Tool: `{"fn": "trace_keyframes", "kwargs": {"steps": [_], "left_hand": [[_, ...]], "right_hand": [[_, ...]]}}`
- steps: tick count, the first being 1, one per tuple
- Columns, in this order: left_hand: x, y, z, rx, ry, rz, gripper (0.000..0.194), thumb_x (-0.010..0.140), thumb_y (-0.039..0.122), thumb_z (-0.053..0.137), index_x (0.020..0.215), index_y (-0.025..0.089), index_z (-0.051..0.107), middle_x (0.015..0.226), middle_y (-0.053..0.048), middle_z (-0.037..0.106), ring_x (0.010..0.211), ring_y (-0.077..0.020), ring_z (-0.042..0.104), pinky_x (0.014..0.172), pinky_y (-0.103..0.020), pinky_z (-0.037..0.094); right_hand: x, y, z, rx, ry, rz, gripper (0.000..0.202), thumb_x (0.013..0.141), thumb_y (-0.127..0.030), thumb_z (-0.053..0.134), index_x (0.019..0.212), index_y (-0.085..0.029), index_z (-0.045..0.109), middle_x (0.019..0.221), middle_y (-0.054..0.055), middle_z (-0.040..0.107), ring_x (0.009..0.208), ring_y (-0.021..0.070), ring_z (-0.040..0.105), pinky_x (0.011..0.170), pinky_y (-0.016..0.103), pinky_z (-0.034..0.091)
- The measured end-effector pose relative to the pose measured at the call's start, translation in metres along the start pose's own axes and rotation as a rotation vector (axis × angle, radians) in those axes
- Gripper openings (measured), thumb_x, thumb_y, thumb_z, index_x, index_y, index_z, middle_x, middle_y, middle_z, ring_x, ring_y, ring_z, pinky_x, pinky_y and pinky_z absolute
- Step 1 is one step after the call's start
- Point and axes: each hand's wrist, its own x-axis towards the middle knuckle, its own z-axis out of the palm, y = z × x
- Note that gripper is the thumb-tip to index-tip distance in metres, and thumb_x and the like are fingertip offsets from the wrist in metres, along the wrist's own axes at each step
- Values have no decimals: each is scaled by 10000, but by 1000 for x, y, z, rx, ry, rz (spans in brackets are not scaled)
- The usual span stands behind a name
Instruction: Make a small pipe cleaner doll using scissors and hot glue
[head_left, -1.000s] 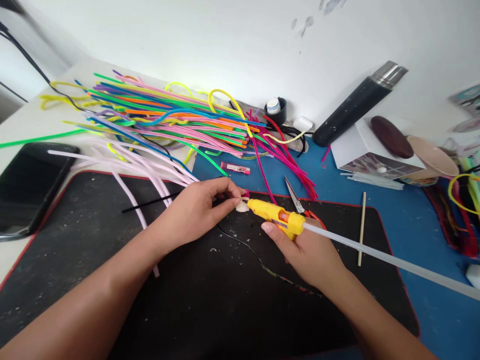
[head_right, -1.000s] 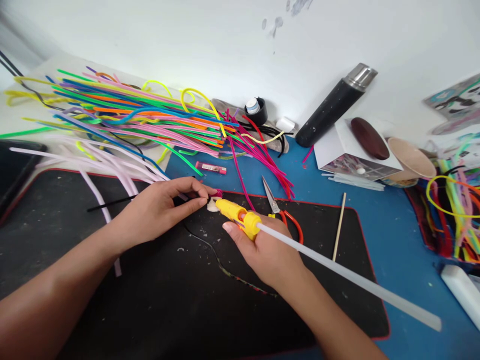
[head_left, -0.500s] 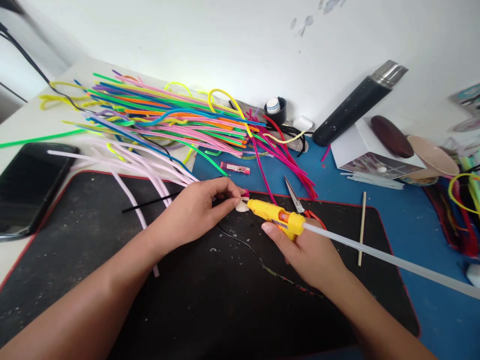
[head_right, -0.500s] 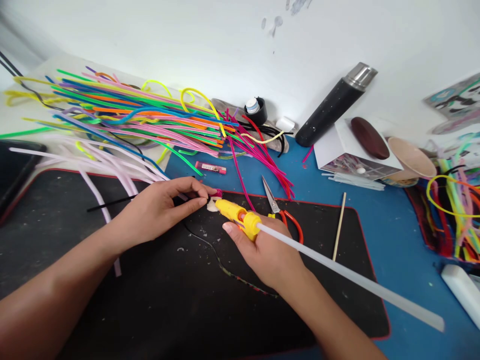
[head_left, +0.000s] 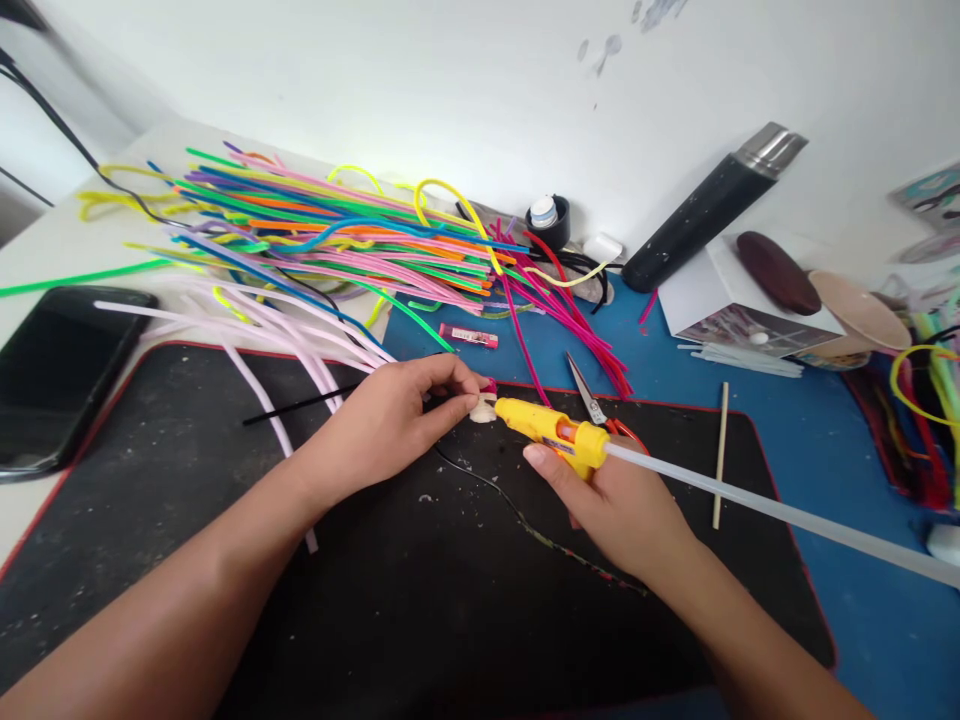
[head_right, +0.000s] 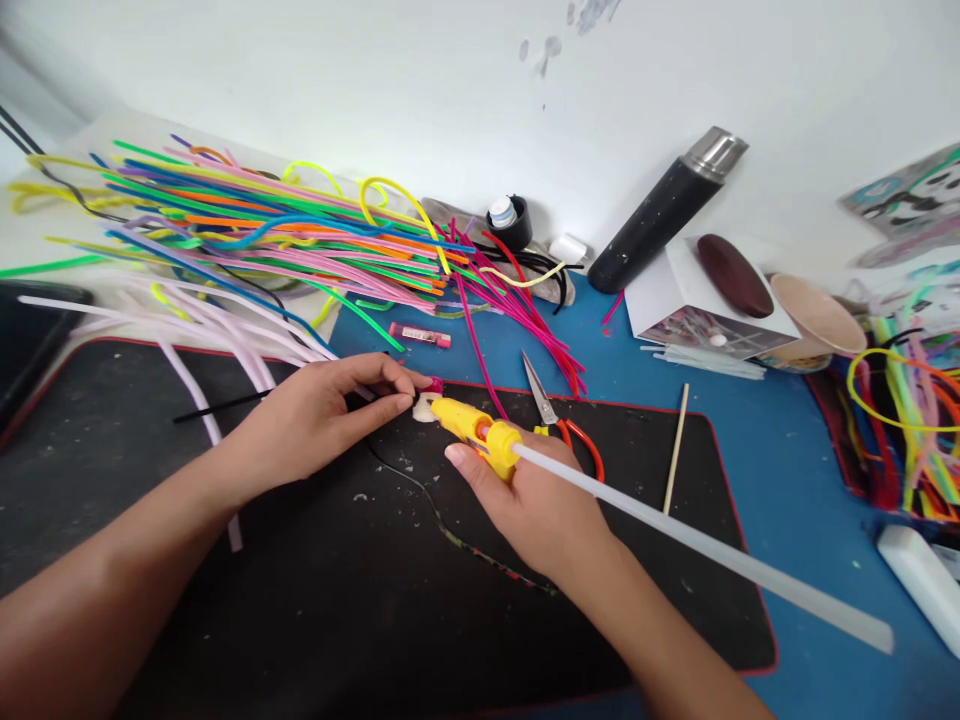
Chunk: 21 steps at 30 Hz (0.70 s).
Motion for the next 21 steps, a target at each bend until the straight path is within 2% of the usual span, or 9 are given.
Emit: {"fn": "trace_keyframes", "kwargs": {"steps": [6, 14, 18, 21], "left_hand": [[0, 0, 0, 3, -4, -5, 179, 1027, 390, 628, 985, 243, 721, 1133, -25, 829, 1035, -230, 764, 869, -339, 560], [1, 4, -1, 11, -1, -2, 198, 1020, 400, 615, 958, 242, 717, 1086, -22, 833, 995, -223, 763, 861, -329, 563], [1, 6, -1, 22, -9, -6, 205, 1019, 402, 612, 944, 241, 714, 1086, -17, 831, 981, -219, 762, 844, -316, 563], [1, 6, -1, 21, -14, -6, 183, 1016, 377, 609, 938, 244, 707, 1091, -9, 834, 988, -217, 767, 832, -309, 558]], "right_hand": [[1, -1, -2, 33, -9, 38, 401, 1055, -572, 578, 939, -258, 800, 585, 14, 675, 661, 261, 729, 569, 324, 478], [-5, 5, -2, 160, -15, 88, 460, 1037, -612, 583, 768, -261, 711, 453, -29, 574, 495, 216, 641, 520, 321, 465], [-9, 15, 6, 237, 64, 165, 502, 1044, -660, 568, 859, -232, 757, 494, -23, 620, 507, 203, 654, 550, 313, 506], [-11, 21, 12, 232, 143, 160, 468, 1036, -645, 595, 968, -224, 787, 528, -24, 630, 537, 210, 671, 608, 327, 541]]}}
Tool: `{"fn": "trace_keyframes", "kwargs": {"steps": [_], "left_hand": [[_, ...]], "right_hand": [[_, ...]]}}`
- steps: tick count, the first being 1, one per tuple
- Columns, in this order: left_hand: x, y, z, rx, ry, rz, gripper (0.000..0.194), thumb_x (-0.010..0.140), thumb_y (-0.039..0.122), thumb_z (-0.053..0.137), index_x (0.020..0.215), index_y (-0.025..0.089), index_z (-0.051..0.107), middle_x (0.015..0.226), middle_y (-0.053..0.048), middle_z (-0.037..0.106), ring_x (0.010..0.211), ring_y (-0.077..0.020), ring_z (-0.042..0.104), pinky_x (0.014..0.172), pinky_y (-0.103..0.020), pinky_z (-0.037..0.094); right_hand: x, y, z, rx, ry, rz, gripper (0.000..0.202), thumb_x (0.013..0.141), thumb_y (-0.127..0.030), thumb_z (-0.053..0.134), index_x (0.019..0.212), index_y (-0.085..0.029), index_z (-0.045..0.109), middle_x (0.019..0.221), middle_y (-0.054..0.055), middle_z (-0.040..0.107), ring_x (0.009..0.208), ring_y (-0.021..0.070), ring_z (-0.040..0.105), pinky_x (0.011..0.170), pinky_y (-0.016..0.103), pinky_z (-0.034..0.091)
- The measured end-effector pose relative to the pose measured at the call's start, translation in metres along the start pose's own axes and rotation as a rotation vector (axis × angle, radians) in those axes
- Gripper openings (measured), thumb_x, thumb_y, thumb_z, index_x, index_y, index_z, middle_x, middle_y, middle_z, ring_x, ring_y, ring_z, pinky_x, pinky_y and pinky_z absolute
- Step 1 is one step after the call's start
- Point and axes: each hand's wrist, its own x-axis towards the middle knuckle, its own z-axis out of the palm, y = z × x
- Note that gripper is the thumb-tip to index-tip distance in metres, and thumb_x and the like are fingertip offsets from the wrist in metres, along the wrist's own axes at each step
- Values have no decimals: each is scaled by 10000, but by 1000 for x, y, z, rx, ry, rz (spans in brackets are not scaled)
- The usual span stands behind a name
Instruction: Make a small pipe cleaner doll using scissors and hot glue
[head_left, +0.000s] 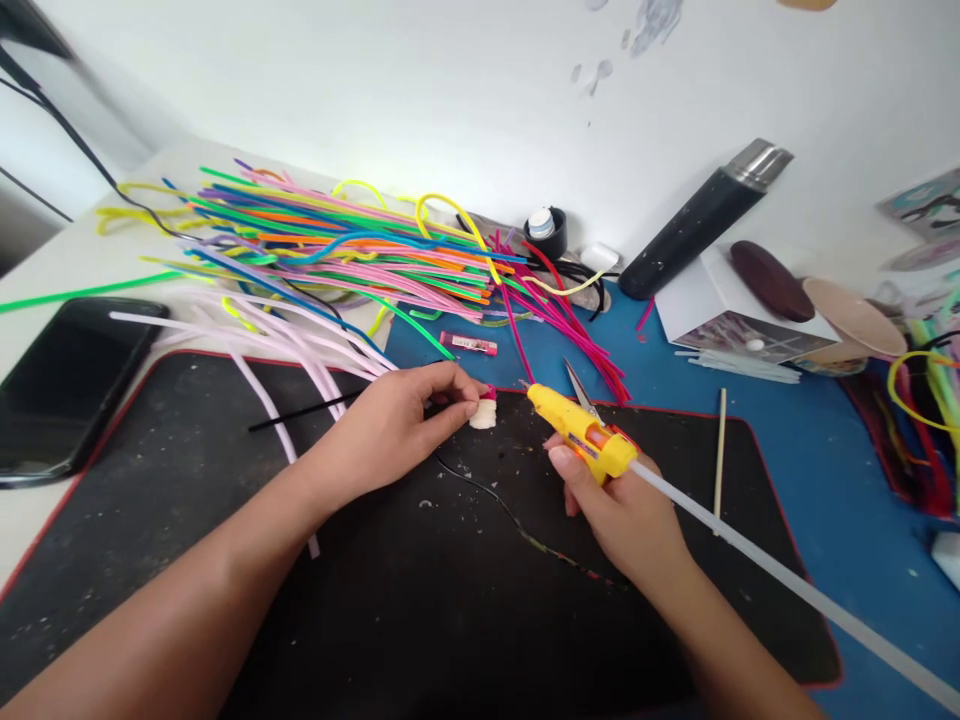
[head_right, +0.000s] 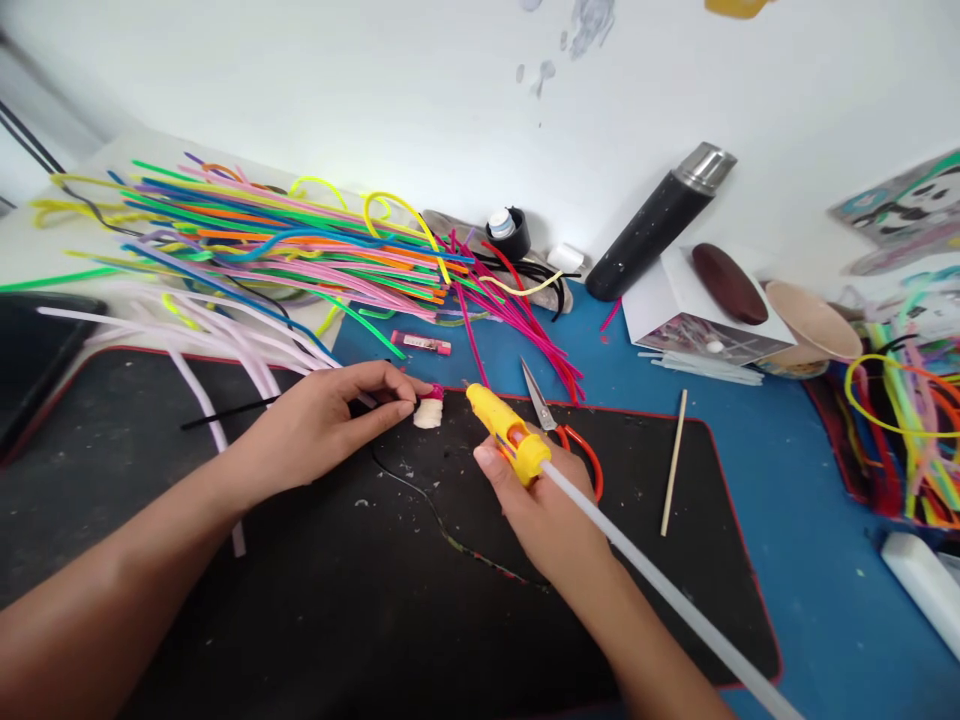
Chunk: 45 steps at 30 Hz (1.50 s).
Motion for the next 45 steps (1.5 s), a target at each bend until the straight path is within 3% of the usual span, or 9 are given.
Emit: {"fn": "trace_keyframes", "kwargs": {"steps": [5, 9, 13, 20, 23, 28, 35, 39, 45], "left_hand": [[-1, -1, -1, 19, 11, -4, 162, 1016, 364, 614, 965, 247, 714, 1083, 6, 829, 990, -215, 760, 838, -302, 553], [-1, 0, -2, 32, 8, -18, 196, 1026, 395, 604, 958, 248, 713, 1061, 29, 821, 962, -213, 748, 836, -296, 555], [0, -1, -1, 9, 14, -19, 200, 1021, 409, 624, 952, 245, 715, 1057, 6, 821, 958, -210, 746, 826, -303, 557], [0, -6, 0, -44, 19, -21, 204, 1021, 420, 638, 980, 235, 710, 1112, -27, 829, 1032, -230, 751, 870, -328, 554], [0, -4, 0, -34, 17, -14, 226, 1026, 438, 629, 970, 233, 707, 1107, -30, 825, 1027, -232, 746, 868, -332, 550], [0, -2, 0, -30, 16, -10, 229, 1025, 442, 627, 964, 236, 708, 1072, -25, 819, 1011, -227, 741, 871, -331, 551], [-1, -6, 1, -41, 20, -12, 225, 1028, 443, 630, 986, 239, 715, 1136, -43, 827, 1075, -248, 747, 904, -352, 575], [0, -5, 1, -39, 26, -21, 217, 1027, 437, 628, 988, 242, 712, 1104, -33, 823, 1042, -237, 747, 875, -335, 567], [0, -4, 1, -39, 31, -18, 218, 1023, 442, 631, 987, 242, 712, 1092, -30, 820, 1024, -233, 743, 881, -339, 558]], "right_hand": [[-1, 7, 4, -28, 17, -8, 451, 1025, -640, 608, 973, -233, 795, 544, -13, 636, 527, 223, 667, 605, 339, 533], [0, 7, 3, -114, 43, -24, 373, 1001, -610, 635, 993, -262, 769, 768, 51, 780, 652, 262, 726, 614, 355, 513], [2, 6, 2, -198, 16, 7, 301, 931, -561, 737, 991, -266, 740, 869, 38, 801, 698, 257, 730, 627, 344, 503], [4, 7, 4, -288, -81, -21, 302, 903, -330, 769, 1195, -262, 731, 1164, 55, 812, 992, 298, 783, 823, 409, 557], [4, 5, 4, -382, -127, -70, 344, 919, -299, 774, 1256, -247, 725, 1137, 59, 802, 1003, 298, 776, 823, 406, 555], [2, 4, 2, -423, -157, -188, 380, 953, -410, 796, 1294, -254, 740, 1083, 59, 779, 991, 289, 761, 796, 385, 556], [1, 6, 2, -140, -23, -148, 222, 1037, -390, 644, 1112, -248, 798, 880, 36, 746, 731, 210, 684, 681, 342, 529], [3, -2, 6, 13, 22, -133, 210, 1018, -380, 651, 977, -252, 812, 901, 40, 801, 734, 204, 707, 653, 322, 529], [8, -13, 15, 115, 20, -132, 192, 1011, -366, 669, 957, -254, 815, 917, 33, 823, 757, 199, 727, 669, 307, 543]]}}
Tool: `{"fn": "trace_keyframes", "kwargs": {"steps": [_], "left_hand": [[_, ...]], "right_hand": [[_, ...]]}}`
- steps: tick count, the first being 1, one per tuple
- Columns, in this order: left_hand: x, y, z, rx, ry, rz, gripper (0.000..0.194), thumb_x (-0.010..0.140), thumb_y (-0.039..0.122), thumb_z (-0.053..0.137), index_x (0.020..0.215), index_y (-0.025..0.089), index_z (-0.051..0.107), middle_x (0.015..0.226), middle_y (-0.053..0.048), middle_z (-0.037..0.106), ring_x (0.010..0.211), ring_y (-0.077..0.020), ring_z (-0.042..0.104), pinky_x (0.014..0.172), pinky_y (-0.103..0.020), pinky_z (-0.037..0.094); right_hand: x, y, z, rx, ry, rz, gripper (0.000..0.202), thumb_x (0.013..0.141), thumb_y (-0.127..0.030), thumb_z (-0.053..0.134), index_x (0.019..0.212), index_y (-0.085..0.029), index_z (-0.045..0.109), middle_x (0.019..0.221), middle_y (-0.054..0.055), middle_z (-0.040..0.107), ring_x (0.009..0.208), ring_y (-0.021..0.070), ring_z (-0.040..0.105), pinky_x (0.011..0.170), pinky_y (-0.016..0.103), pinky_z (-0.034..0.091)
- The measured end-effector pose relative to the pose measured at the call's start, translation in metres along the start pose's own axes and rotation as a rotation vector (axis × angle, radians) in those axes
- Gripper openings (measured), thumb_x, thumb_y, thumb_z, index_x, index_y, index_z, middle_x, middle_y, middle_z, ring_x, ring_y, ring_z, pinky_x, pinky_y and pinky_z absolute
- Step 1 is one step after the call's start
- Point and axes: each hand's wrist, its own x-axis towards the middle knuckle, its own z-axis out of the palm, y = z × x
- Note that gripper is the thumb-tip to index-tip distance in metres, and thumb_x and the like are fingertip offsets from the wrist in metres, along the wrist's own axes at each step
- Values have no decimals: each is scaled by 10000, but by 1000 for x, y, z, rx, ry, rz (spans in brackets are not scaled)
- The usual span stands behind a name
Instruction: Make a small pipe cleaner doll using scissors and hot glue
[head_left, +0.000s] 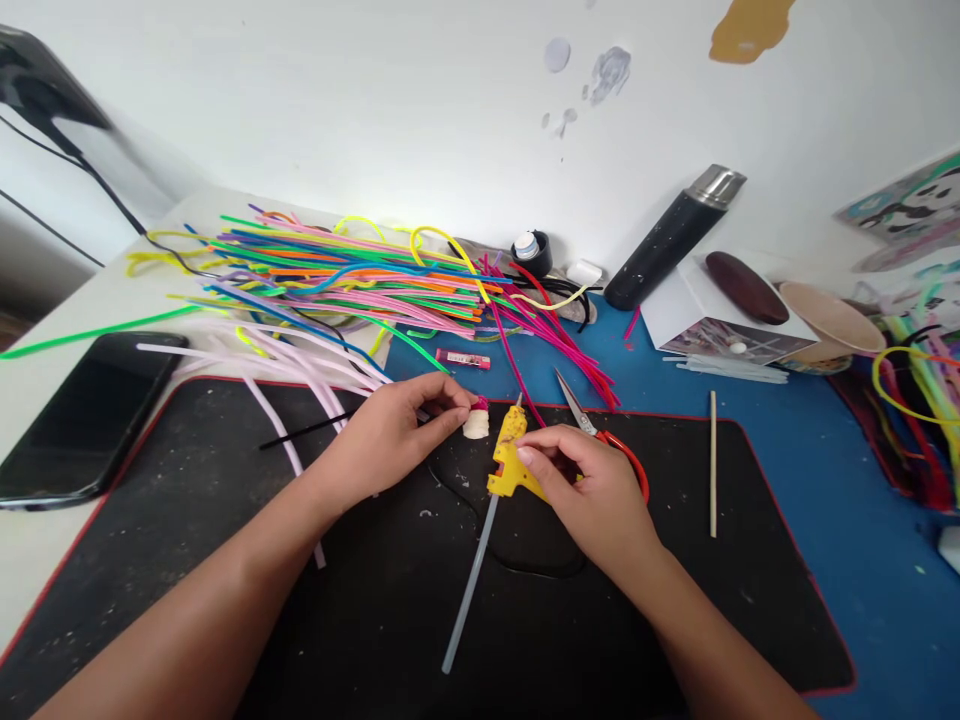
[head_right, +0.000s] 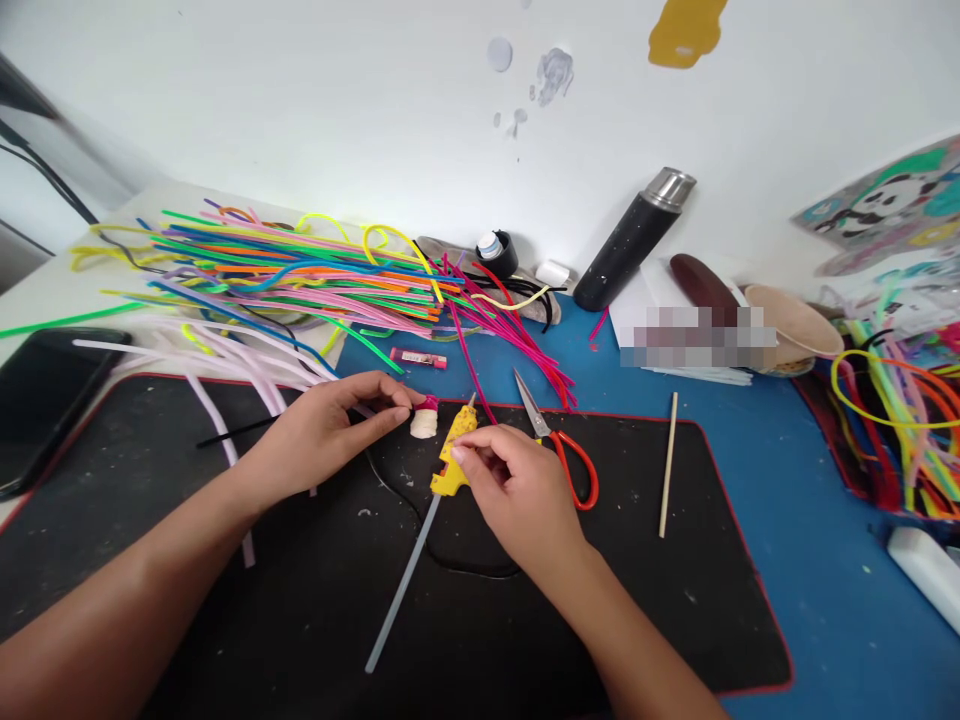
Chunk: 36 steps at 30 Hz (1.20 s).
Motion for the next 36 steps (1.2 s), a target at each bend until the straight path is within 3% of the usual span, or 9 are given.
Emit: {"fn": "trace_keyframes", "kwargs": {"steps": [8, 13, 19, 23, 32, 36], "left_hand": [[0, -1, 0, -15, 8, 1, 203, 1026, 418, 646, 986, 232, 718, 1109, -33, 816, 1051, -230, 745, 888, -326, 549], [-1, -2, 1, -63, 76, 4, 211, 1019, 426, 690, 999, 222, 740, 1048, -29, 791, 999, -208, 714, 840, -298, 521], [-3, 4, -4, -598, 46, -88, 271, 902, 426, 867, 924, 186, 744, 825, -10, 747, 710, -125, 639, 654, -229, 501], [-3, 8, -5, -848, 42, -180, 337, 807, 418, 962, 883, 166, 753, 750, -8, 740, 623, -100, 623, 545, -183, 466], [-4, 12, -1, -1035, -87, -334, 343, 750, 358, 1008, 848, 136, 766, 708, -9, 727, 548, -70, 608, 481, -145, 462], [-4, 13, 0, -1050, -131, -372, 344, 747, 355, 1009, 852, 126, 774, 711, -14, 722, 555, -70, 608, 449, -134, 436]], "right_hand": [[11, -5, 10, 32, -14, -42, 170, 1009, -334, 682, 981, -238, 820, 852, 20, 775, 711, 175, 684, 651, 291, 521], [15, -6, 15, 87, 1, -62, 153, 993, -324, 703, 985, -231, 824, 824, 16, 762, 680, 163, 673, 612, 272, 517], [18, -15, 17, 183, 68, -106, 134, 989, -296, 702, 954, -235, 815, 837, 15, 792, 682, 155, 692, 606, 257, 537], [20, -24, 18, 223, 131, -166, 109, 981, -245, 713, 926, -236, 806, 847, 0, 802, 661, 134, 671, 606, 246, 530], [23, -34, 21, 231, 168, -198, 78, 963, -239, 730, 952, -227, 806, 689, -30, 676, 582, 127, 564, 533, 243, 469], [23, -37, 21, 218, 162, -242, 88, 975, -210, 716, 958, -222, 802, 767, -11, 752, 594, 117, 597, 546, 234, 491]]}}
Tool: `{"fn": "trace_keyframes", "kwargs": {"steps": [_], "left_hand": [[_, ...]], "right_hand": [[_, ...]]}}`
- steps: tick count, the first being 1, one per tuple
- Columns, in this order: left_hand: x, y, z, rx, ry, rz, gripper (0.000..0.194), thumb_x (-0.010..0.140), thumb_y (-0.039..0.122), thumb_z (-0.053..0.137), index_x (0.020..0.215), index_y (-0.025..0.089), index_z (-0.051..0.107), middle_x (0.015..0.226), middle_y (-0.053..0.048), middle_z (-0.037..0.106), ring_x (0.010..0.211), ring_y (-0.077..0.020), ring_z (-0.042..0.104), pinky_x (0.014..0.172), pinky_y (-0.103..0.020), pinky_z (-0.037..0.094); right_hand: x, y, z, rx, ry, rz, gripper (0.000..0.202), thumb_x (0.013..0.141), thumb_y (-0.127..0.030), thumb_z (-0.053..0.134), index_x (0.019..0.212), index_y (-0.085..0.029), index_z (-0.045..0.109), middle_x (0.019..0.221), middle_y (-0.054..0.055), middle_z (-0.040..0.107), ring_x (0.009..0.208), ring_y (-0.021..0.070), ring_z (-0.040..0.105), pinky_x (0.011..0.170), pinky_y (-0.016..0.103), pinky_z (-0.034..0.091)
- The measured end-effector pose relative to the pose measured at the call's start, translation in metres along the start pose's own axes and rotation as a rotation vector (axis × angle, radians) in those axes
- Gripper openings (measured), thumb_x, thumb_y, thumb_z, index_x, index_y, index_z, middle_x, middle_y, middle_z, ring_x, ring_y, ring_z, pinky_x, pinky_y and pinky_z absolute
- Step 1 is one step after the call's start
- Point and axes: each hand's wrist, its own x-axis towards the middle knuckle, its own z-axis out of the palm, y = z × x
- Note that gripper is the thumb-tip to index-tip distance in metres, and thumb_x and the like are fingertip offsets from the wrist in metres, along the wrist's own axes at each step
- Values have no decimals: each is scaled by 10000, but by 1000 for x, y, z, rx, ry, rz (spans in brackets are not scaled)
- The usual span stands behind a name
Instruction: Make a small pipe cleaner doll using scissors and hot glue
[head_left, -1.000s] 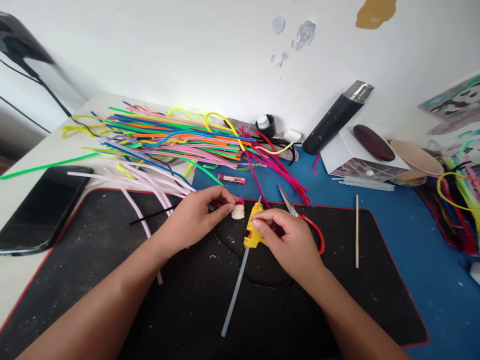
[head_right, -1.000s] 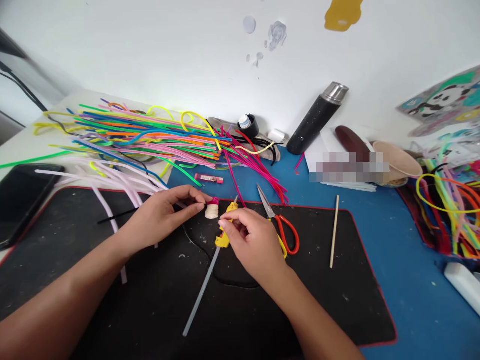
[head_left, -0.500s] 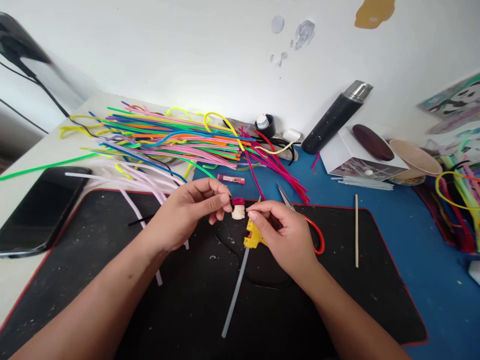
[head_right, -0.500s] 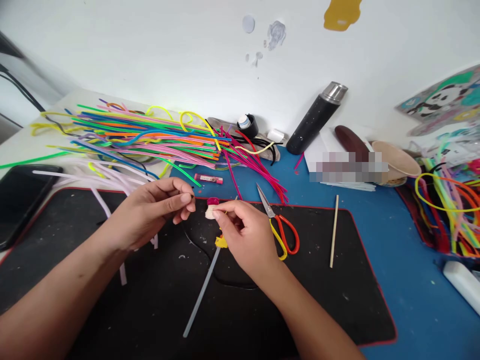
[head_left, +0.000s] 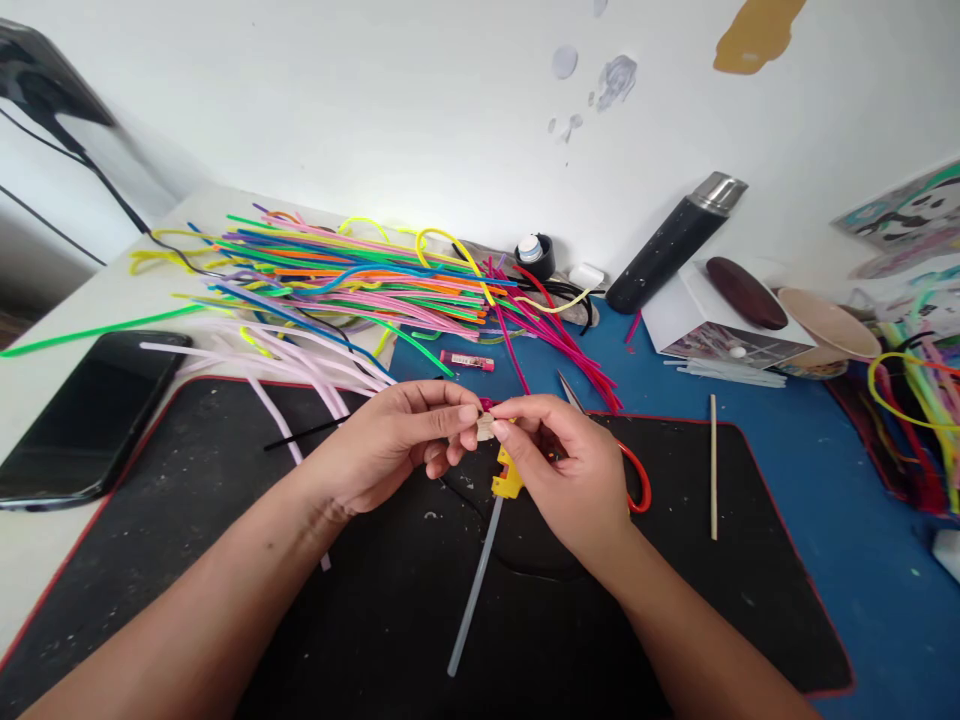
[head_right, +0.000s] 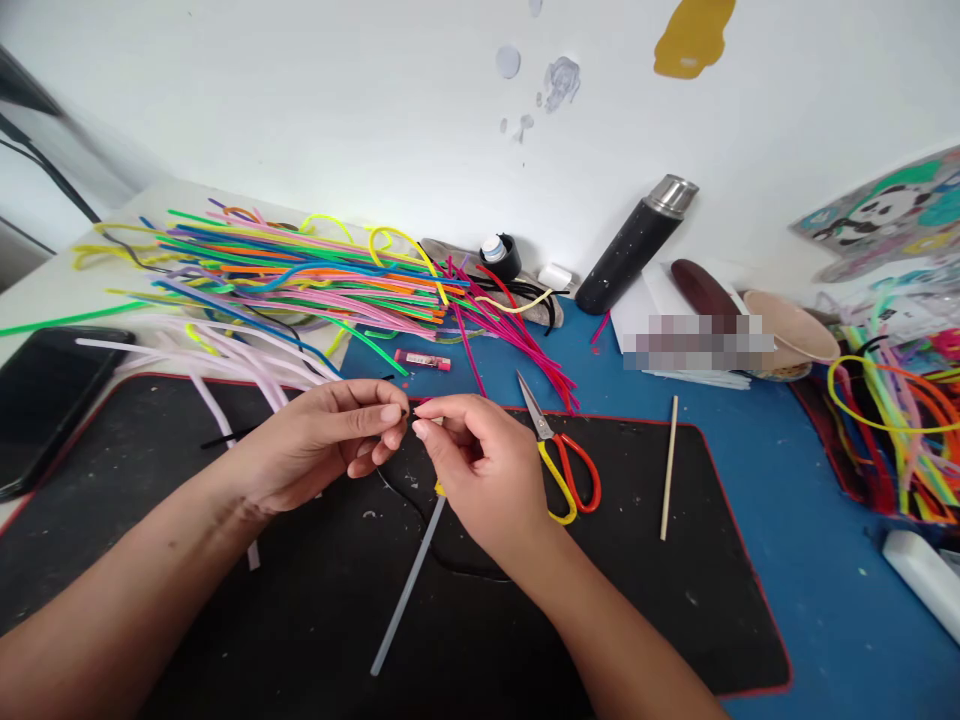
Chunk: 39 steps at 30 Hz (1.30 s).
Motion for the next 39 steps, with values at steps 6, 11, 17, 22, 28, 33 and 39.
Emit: {"fn": "trace_keyframes", "kwargs": {"steps": [6, 11, 17, 22, 28, 33, 39], "left_hand": [[0, -3, 1, 2, -1, -45, 381, 721, 383, 1020, 848, 123, 773, 703, -15, 708, 555, -72, 596, 424, -132, 403], [0, -3, 2, 39, 10, -56, 399, 714, 407, 1020, 826, 120, 767, 691, -14, 697, 553, -73, 583, 415, -134, 397], [0, -5, 2, 134, 21, -23, 424, 738, 486, 990, 801, 125, 777, 703, -28, 713, 558, -79, 576, 436, -144, 427], [1, -5, 4, 233, 15, -1, 444, 756, 544, 959, 779, 135, 787, 697, -37, 718, 550, -84, 558, 441, -157, 430], [1, -5, 6, 338, -14, 49, 480, 801, 621, 898, 811, 154, 788, 717, -42, 718, 569, -105, 559, 454, -183, 432], [-1, -2, 4, 509, 136, 220, 476, 892, 627, 815, 797, 173, 704, 707, -5, 661, 569, -105, 535, 480, -204, 413], [0, -7, 2, 903, 341, 557, 234, 1007, 438, 724, 1006, 205, 738, 917, -38, 758, 813, -189, 663, 757, -304, 519]], "right_hand": [[1, -2, 2, -37, 1, -82, 103, 973, -157, 718, 957, -223, 795, 781, -18, 756, 607, 111, 626, 549, 222, 502], [0, 1, 2, -91, 5, -120, 101, 979, -157, 713, 956, -224, 786, 767, -21, 734, 622, 118, 630, 567, 233, 499], [-2, 4, 1, -118, 2, -110, 87, 982, -175, 705, 953, -224, 771, 730, -34, 683, 591, 115, 600, 550, 236, 477], [-6, 6, 2, -86, -7, -33, 75, 990, -230, 689, 939, -228, 743, 650, -60, 572, 534, 112, 548, 488, 221, 440], [-7, 6, 2, -72, -39, 35, 91, 994, -272, 675, 924, -238, 722, 618, -59, 552, 520, 119, 546, 475, 225, 435], [-8, 12, -2, -41, -4, 57, 96, 984, -274, 683, 904, -233, 714, 643, -48, 572, 543, 126, 532, 501, 239, 447], [-11, 20, -8, -8, 15, 124, 96, 969, -286, 689, 896, -228, 713, 719, -20, 649, 565, 129, 553, 523, 247, 472]]}}
